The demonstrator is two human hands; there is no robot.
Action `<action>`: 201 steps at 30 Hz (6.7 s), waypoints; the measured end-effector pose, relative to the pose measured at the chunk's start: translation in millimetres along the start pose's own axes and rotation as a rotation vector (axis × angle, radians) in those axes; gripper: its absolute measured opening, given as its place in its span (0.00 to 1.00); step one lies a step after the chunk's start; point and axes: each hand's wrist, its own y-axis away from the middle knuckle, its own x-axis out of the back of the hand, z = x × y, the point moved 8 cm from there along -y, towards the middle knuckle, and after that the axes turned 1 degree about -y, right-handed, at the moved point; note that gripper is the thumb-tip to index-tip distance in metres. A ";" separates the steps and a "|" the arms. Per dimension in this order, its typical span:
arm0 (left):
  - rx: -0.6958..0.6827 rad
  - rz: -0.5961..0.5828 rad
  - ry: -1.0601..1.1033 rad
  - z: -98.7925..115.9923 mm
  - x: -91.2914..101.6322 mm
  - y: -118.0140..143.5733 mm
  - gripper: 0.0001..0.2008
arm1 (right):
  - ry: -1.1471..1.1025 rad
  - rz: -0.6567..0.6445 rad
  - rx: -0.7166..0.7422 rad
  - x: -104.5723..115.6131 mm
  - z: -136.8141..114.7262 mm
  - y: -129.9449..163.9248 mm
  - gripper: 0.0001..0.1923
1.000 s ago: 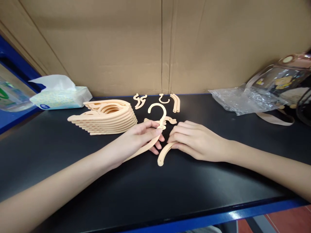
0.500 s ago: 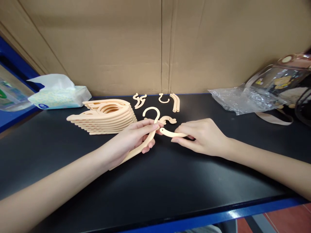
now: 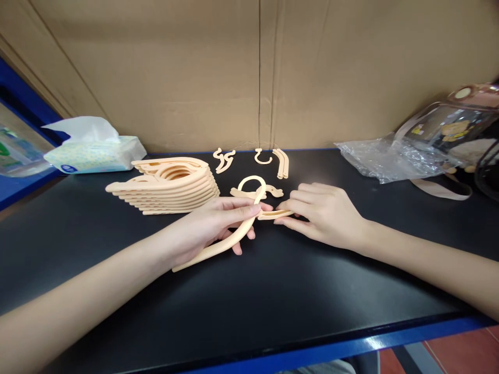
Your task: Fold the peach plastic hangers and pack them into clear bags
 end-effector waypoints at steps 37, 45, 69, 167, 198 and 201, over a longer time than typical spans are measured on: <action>-0.086 0.033 -0.291 9.3 -0.2 -0.6 0.15 | -0.005 -0.166 0.018 -10.2 -17.1 5.6 0.24; -0.099 0.029 -0.315 9.5 -0.8 -1.1 0.17 | -0.025 -0.218 -0.019 -13.0 -16.1 6.1 0.25; -0.331 0.143 -1.207 25.2 -22.6 17.6 0.18 | -0.232 -0.222 -0.108 -17.3 6.3 3.5 0.24; -0.734 0.330 -1.610 32.2 -23.3 16.9 0.15 | 0.198 -0.256 -0.374 -21.6 58.0 10.6 0.14; -0.661 0.394 -1.608 35.9 -10.5 13.5 0.12 | 0.047 -0.136 0.018 0.5 0.1 -1.3 0.14; -0.682 0.401 -1.611 37.6 -11.5 14.8 0.12 | 0.039 -0.137 0.067 -1.7 -3.7 -1.4 0.14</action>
